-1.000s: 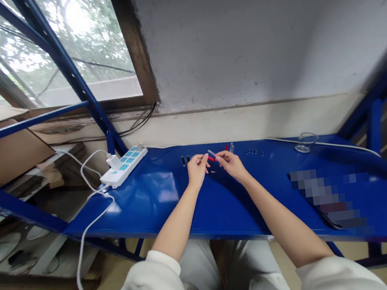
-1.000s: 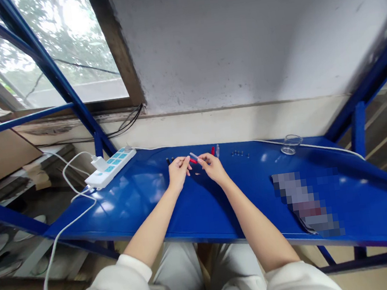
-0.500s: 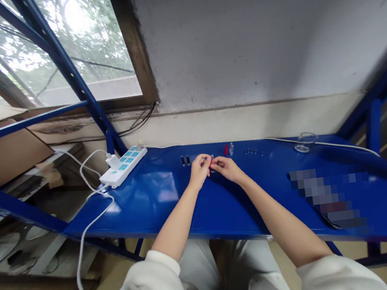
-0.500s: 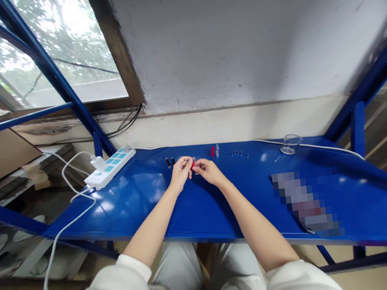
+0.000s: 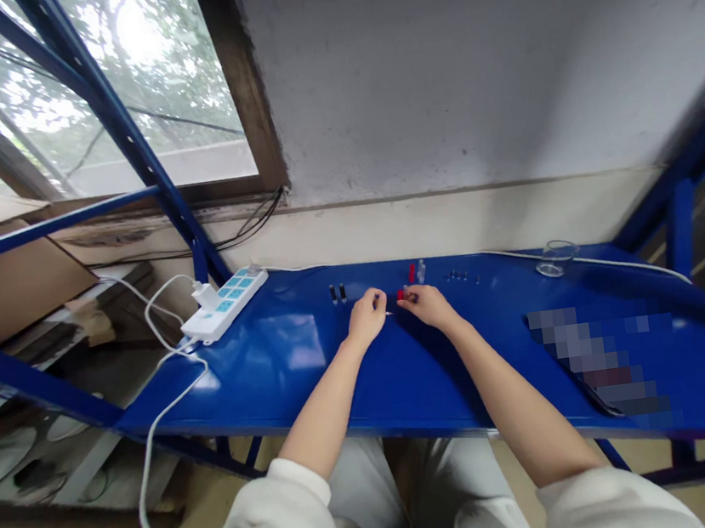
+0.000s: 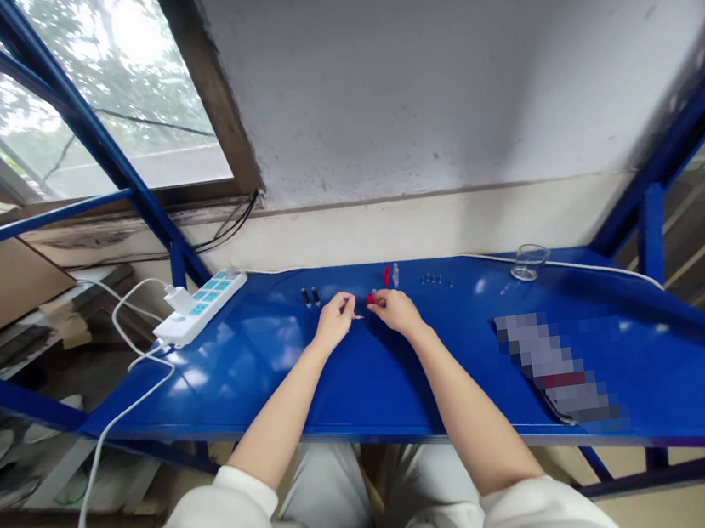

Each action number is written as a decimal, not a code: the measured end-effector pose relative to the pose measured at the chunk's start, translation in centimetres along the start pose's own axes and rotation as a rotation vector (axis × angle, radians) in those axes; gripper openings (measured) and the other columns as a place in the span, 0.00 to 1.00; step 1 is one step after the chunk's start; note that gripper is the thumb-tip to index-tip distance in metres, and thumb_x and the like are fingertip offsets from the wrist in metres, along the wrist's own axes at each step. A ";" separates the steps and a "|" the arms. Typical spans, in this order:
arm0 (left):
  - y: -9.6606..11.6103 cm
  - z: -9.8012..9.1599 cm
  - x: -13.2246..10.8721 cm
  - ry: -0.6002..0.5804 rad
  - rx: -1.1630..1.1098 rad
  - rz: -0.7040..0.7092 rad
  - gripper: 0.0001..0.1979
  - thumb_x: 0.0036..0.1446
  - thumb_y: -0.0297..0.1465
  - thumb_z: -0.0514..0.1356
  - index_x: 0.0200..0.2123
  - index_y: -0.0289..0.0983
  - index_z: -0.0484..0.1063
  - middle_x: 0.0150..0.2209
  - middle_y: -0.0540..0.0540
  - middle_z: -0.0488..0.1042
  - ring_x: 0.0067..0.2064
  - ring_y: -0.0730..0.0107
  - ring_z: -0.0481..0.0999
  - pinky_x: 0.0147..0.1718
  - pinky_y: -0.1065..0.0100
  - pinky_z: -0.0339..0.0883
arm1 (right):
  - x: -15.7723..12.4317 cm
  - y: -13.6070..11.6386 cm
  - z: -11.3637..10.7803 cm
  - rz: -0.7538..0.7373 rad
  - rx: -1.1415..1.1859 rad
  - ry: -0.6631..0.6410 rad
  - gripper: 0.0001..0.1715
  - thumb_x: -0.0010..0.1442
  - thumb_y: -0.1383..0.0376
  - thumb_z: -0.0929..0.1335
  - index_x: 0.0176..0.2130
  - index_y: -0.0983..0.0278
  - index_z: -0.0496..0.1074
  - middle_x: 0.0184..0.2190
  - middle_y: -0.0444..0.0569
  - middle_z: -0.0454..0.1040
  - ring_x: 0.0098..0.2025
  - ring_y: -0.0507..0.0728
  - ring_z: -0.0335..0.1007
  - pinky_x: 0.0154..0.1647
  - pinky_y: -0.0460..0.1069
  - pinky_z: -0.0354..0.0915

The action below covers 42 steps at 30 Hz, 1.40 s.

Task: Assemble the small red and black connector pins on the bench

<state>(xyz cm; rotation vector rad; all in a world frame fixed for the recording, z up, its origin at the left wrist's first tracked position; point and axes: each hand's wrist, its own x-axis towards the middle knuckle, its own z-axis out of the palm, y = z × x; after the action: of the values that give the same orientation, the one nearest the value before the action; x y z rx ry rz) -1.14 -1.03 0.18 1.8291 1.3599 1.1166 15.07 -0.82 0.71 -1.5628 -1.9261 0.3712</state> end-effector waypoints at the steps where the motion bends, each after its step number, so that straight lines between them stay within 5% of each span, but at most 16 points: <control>1: 0.0 -0.1 -0.1 -0.007 0.083 0.016 0.10 0.55 0.34 0.50 0.33 0.37 0.68 0.25 0.50 0.71 0.24 0.75 0.70 0.26 0.74 0.62 | 0.1 0.5 -0.4 0.060 -0.056 0.017 0.09 0.49 0.61 0.66 0.23 0.64 0.68 0.22 0.46 0.70 0.26 0.52 0.65 0.26 0.44 0.55; 7: -0.1 -0.2 -0.2 -0.075 0.326 0.077 0.10 0.55 0.32 0.49 0.31 0.38 0.70 0.27 0.48 0.74 0.28 0.70 0.71 0.29 0.71 0.61 | 0.1 2.3 -1.4 0.272 -0.215 0.048 0.08 0.50 0.61 0.65 0.26 0.63 0.69 0.25 0.48 0.72 0.28 0.54 0.67 0.23 0.45 0.51; 18: 0.1 -0.1 -0.2 -0.124 0.296 0.116 0.12 0.56 0.32 0.49 0.32 0.37 0.71 0.28 0.48 0.75 0.29 0.70 0.73 0.30 0.71 0.63 | 1.5 3.2 0.6 0.259 -0.143 0.200 0.12 0.52 0.58 0.63 0.24 0.62 0.68 0.23 0.46 0.71 0.26 0.52 0.65 0.21 0.44 0.49; 42: 0.8 -0.2 -0.6 -0.150 0.373 0.174 0.12 0.55 0.31 0.48 0.33 0.38 0.71 0.28 0.48 0.74 0.28 0.71 0.71 0.28 0.72 0.61 | 2.6 3.5 0.4 0.326 -0.167 0.144 0.12 0.51 0.56 0.65 0.28 0.62 0.72 0.26 0.48 0.74 0.30 0.54 0.69 0.25 0.45 0.55</control>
<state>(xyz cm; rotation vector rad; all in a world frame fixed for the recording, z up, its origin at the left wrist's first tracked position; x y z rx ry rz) -1.03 -1.90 0.77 2.2849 1.4126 0.8265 17.26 2.59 -0.91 -1.9641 -1.6290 0.2286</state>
